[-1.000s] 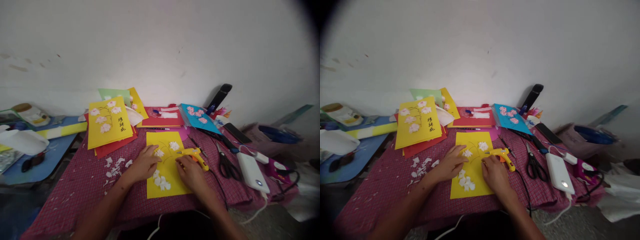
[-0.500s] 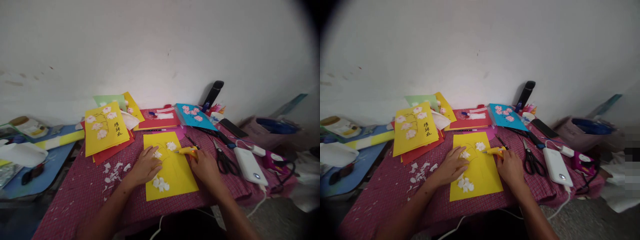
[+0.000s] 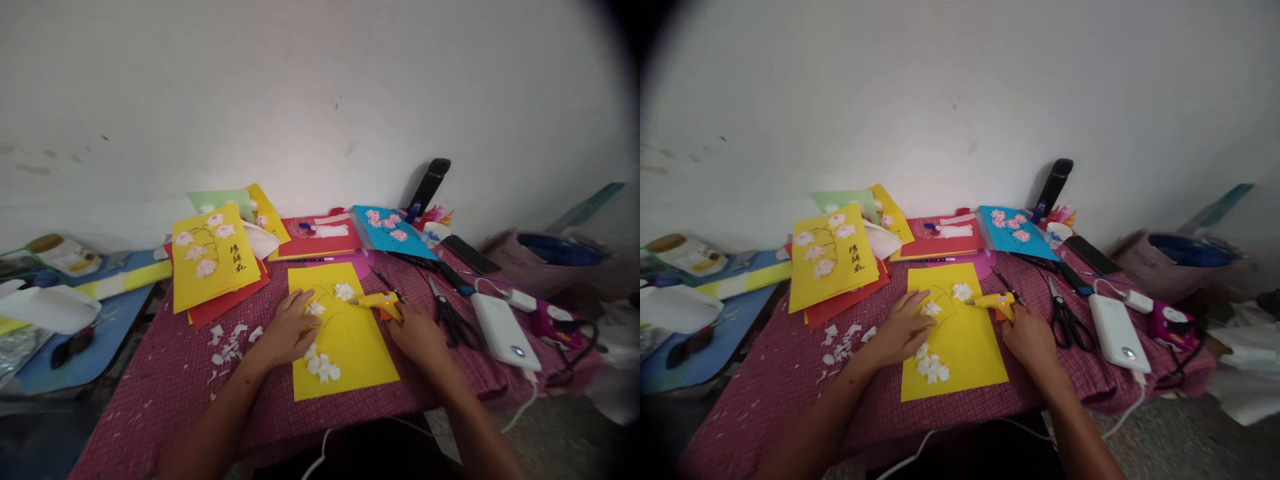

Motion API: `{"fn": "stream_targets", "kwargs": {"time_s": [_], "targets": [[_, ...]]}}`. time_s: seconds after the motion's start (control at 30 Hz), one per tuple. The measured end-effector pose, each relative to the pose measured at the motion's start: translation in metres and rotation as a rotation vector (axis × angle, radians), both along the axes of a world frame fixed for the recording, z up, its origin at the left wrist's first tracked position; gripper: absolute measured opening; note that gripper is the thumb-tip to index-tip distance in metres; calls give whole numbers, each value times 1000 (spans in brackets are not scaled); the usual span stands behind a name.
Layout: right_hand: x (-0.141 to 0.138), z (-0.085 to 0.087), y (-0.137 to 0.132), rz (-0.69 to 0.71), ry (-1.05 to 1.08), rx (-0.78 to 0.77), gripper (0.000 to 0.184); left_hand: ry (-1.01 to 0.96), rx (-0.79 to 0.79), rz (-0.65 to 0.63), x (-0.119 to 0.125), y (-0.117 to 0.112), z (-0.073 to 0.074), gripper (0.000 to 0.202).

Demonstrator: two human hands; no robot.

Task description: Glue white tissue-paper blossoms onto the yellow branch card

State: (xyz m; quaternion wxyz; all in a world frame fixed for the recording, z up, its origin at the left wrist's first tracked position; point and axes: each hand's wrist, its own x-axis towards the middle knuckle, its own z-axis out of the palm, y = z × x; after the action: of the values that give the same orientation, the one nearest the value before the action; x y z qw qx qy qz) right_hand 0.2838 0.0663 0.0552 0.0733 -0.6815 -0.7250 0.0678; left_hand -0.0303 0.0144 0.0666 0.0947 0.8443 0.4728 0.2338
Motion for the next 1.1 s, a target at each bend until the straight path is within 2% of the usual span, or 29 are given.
{"fn": "stream_targets", "kwargs": {"time_s": [0.1,0.23,0.3,0.37,0.47,0.6,0.8,1.1], "targets": [[-2,4,1,-69,64,-53,35,28,-1,-21,5,-1,3,29],[0,8,-6,-207,236,-45,47,25,18,-5,4,1,0,32],[0,11,-11,-170,349,-24,43,27,17,6,2,2,-3,33],[-3,14,-17,-68,453,-6,36,35,8,13,0,2,-5,35],[-12,16,-24,44,514,-1,35,45,-3,12,-1,2,-5,35],[-30,14,-29,35,385,-18,38,51,-14,14,0,1,-4,37],[-50,11,-31,59,153,-14,32,7,3,14,-4,1,-5,42],[-65,15,-30,69,89,12,37,-18,36,9,-8,2,-6,31]]}}
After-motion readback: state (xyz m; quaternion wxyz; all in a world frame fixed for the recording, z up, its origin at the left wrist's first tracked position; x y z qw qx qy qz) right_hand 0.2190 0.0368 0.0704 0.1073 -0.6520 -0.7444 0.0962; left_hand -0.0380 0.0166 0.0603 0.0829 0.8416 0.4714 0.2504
